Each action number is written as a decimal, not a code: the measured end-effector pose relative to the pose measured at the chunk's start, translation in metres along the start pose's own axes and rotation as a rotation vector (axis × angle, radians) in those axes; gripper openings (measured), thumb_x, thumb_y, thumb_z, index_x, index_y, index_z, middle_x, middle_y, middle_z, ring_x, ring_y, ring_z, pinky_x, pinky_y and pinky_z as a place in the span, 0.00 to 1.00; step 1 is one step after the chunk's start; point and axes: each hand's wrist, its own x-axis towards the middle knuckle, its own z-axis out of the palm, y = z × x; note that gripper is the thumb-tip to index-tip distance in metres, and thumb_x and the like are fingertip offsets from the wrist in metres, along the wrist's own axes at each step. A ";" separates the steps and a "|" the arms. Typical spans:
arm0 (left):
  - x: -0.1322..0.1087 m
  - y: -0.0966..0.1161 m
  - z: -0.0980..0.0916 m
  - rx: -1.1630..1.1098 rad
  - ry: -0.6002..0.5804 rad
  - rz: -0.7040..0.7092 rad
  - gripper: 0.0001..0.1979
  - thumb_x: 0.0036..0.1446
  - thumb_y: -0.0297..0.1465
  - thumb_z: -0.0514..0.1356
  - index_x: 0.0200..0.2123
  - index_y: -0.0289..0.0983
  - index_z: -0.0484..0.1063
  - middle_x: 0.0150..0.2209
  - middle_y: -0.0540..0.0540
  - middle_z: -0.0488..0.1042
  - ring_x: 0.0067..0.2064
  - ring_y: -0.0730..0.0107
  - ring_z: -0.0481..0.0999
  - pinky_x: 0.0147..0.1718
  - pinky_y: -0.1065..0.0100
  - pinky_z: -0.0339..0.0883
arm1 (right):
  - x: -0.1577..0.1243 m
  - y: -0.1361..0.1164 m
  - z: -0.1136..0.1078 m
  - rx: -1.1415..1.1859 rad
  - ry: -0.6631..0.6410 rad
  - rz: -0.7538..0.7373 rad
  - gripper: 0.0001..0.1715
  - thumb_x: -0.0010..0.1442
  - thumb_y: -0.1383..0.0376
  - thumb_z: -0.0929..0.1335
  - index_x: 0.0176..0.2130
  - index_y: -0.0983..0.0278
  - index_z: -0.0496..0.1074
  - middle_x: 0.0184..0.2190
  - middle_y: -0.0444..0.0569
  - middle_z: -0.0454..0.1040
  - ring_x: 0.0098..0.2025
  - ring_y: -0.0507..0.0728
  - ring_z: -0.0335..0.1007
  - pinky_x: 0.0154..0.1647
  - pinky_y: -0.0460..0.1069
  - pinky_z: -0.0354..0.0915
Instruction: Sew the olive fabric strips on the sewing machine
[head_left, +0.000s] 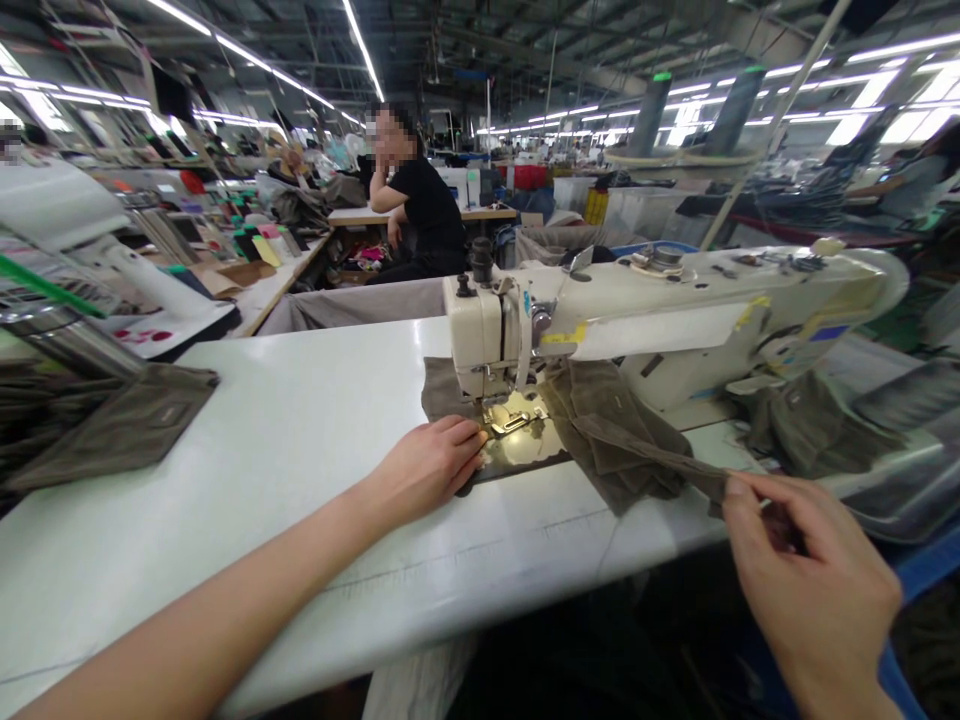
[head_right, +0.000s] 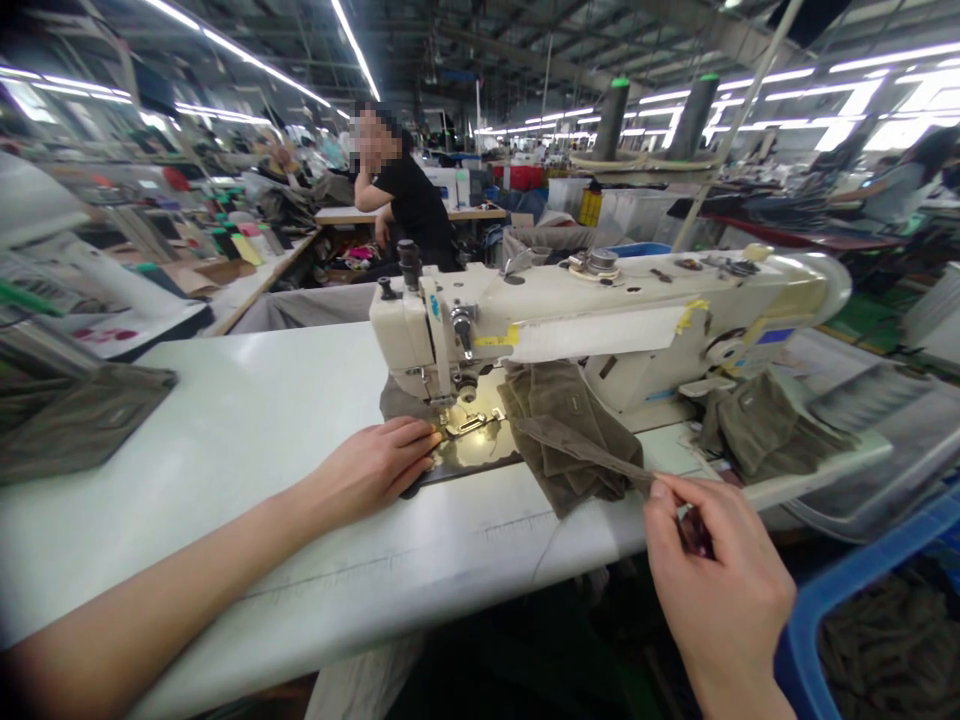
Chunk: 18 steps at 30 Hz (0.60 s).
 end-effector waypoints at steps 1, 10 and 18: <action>0.001 -0.001 -0.001 -0.001 -0.005 -0.002 0.16 0.71 0.31 0.50 0.51 0.33 0.74 0.45 0.39 0.77 0.48 0.59 0.76 0.43 0.60 0.76 | 0.000 0.000 0.000 -0.003 0.000 -0.005 0.06 0.62 0.65 0.69 0.32 0.61 0.74 0.28 0.47 0.77 0.29 0.57 0.74 0.35 0.52 0.69; 0.007 -0.013 -0.004 -0.025 -0.015 -0.009 0.16 0.71 0.31 0.50 0.49 0.33 0.75 0.46 0.38 0.77 0.49 0.59 0.76 0.48 0.59 0.75 | 0.002 0.001 -0.003 -0.014 0.024 -0.028 0.05 0.62 0.64 0.69 0.32 0.60 0.73 0.27 0.45 0.76 0.28 0.57 0.73 0.32 0.52 0.68; 0.009 -0.018 -0.002 -0.019 -0.012 -0.012 0.18 0.72 0.32 0.48 0.53 0.32 0.74 0.49 0.37 0.76 0.51 0.57 0.75 0.51 0.57 0.74 | -0.001 0.000 -0.006 -0.020 -0.010 0.031 0.10 0.66 0.61 0.67 0.34 0.61 0.74 0.29 0.46 0.75 0.30 0.55 0.70 0.38 0.51 0.66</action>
